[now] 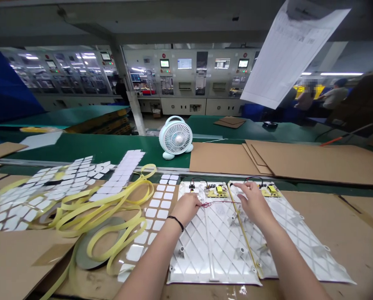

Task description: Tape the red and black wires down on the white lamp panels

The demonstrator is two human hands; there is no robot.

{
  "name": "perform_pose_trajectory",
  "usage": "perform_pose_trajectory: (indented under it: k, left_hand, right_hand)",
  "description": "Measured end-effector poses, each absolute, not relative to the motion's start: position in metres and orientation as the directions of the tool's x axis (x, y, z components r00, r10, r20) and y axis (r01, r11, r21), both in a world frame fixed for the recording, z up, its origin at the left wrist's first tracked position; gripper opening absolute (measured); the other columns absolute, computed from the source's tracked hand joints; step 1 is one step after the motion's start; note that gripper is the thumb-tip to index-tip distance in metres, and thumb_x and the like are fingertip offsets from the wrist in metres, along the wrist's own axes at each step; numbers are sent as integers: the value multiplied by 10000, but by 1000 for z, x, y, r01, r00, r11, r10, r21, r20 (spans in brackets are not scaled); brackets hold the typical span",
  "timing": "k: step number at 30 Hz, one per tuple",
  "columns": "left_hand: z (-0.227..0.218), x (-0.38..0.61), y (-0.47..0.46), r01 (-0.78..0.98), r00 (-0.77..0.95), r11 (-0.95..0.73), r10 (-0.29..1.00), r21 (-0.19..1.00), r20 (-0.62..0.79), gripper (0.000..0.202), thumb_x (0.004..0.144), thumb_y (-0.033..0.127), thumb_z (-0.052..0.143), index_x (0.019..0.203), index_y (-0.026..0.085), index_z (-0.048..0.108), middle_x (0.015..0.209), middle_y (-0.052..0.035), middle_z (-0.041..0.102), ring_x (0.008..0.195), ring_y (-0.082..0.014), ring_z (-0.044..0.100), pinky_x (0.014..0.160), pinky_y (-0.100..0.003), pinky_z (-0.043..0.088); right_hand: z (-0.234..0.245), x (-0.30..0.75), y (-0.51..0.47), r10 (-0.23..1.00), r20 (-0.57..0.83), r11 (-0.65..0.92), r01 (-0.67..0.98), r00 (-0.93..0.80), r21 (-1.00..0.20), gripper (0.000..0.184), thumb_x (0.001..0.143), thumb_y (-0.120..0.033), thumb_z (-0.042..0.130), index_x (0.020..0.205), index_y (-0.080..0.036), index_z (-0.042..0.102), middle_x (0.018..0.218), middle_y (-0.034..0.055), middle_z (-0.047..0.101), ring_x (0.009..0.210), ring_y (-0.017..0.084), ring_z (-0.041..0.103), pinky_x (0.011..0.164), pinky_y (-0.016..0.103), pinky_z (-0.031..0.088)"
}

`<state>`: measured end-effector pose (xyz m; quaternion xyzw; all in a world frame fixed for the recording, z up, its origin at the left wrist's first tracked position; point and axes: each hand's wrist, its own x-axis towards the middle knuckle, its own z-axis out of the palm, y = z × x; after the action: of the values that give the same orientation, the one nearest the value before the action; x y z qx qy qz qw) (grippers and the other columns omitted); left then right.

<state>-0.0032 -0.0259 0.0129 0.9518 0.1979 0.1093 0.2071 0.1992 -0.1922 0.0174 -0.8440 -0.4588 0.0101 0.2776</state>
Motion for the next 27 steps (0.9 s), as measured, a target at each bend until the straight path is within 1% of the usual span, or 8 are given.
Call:
perform_pose_trajectory:
  k: [4, 7, 9, 11, 13, 16, 21, 27]
  left_hand:
    - [14, -4, -27, 329, 898, -829, 422, 451, 121, 254, 748, 106, 502, 753, 216, 731, 808, -34, 675, 836, -176, 607, 743, -260, 452]
    - [13, -5, -28, 370, 867, -794, 482, 482, 128, 386, 742, 65, 482, 1031, 239, 668, 825, -22, 684, 837, -177, 624, 719, -255, 455]
    - [11, -6, -29, 407, 838, -760, 531, 507, 124, 533, 741, 55, 482, 1234, 251, 528, 820, -13, 683, 799, -174, 634, 671, -243, 453]
    - [9, -7, -29, 429, 819, -735, 562, 526, 118, 612, 742, 64, 494, 1316, 266, 422, 814, -5, 682, 779, -175, 640, 641, -236, 446]
    - [8, -7, -30, 433, 813, -726, 570, 535, 115, 629, 746, 72, 494, 1329, 282, 389, 812, -3, 682, 779, -181, 643, 638, -239, 443]
    - [6, -7, -30, 435, 818, -729, 566, 529, 107, 653, 752, 87, 495, 1354, 292, 348, 793, -7, 681, 786, -198, 644, 640, -251, 445]
    - [8, -7, -30, 455, 818, -734, 568, 505, 89, 632, 773, 136, 519, 1360, 284, 339, 824, -31, 677, 799, -213, 640, 640, -257, 442]
    - [11, -7, -30, 445, 828, -742, 554, 501, 84, 648, 771, 108, 498, 1370, 268, 308, 829, -27, 682, 777, -202, 630, 612, -248, 426]
  right_hand:
    - [40, 190, -188, 876, 125, -362, 805, 467, -471, 401, 875, -159, 399, 1180, -295, 620, 902, 72, 576, 803, 220, 586, 773, 358, 440]
    - [58, 175, -174, 901, 208, -212, 806, 380, -553, 180, 799, -235, 579, 921, -262, 707, 892, 55, 613, 776, 210, 589, 747, 346, 444]
    - [65, 163, -162, 925, 178, -122, 707, 335, -697, 71, 705, -290, 694, 729, -223, 687, 799, 37, 651, 733, 203, 600, 686, 322, 460]
    - [66, 153, -149, 970, 27, -110, 532, 244, -839, 164, 639, -327, 742, 629, -197, 642, 658, 24, 653, 635, 192, 606, 577, 293, 465]
    - [59, 145, -136, 985, -125, -162, 387, 121, -908, 214, 600, -342, 757, 618, -184, 614, 575, 13, 636, 532, 177, 591, 478, 269, 450]
    - [39, 139, -118, 978, -201, -210, 349, 62, -913, 247, 547, -300, 766, 614, -193, 554, 535, -18, 610, 472, 172, 585, 423, 257, 442]
    - [16, 141, -97, 977, -173, -214, 480, 127, -851, 265, 478, -99, 733, 567, -196, 503, 479, -71, 533, 435, 155, 565, 392, 212, 379]
    - [13, 143, -90, 974, -146, -222, 606, 173, -764, 258, 533, -27, 665, 597, -201, 484, 517, -68, 537, 418, 143, 560, 388, 199, 352]
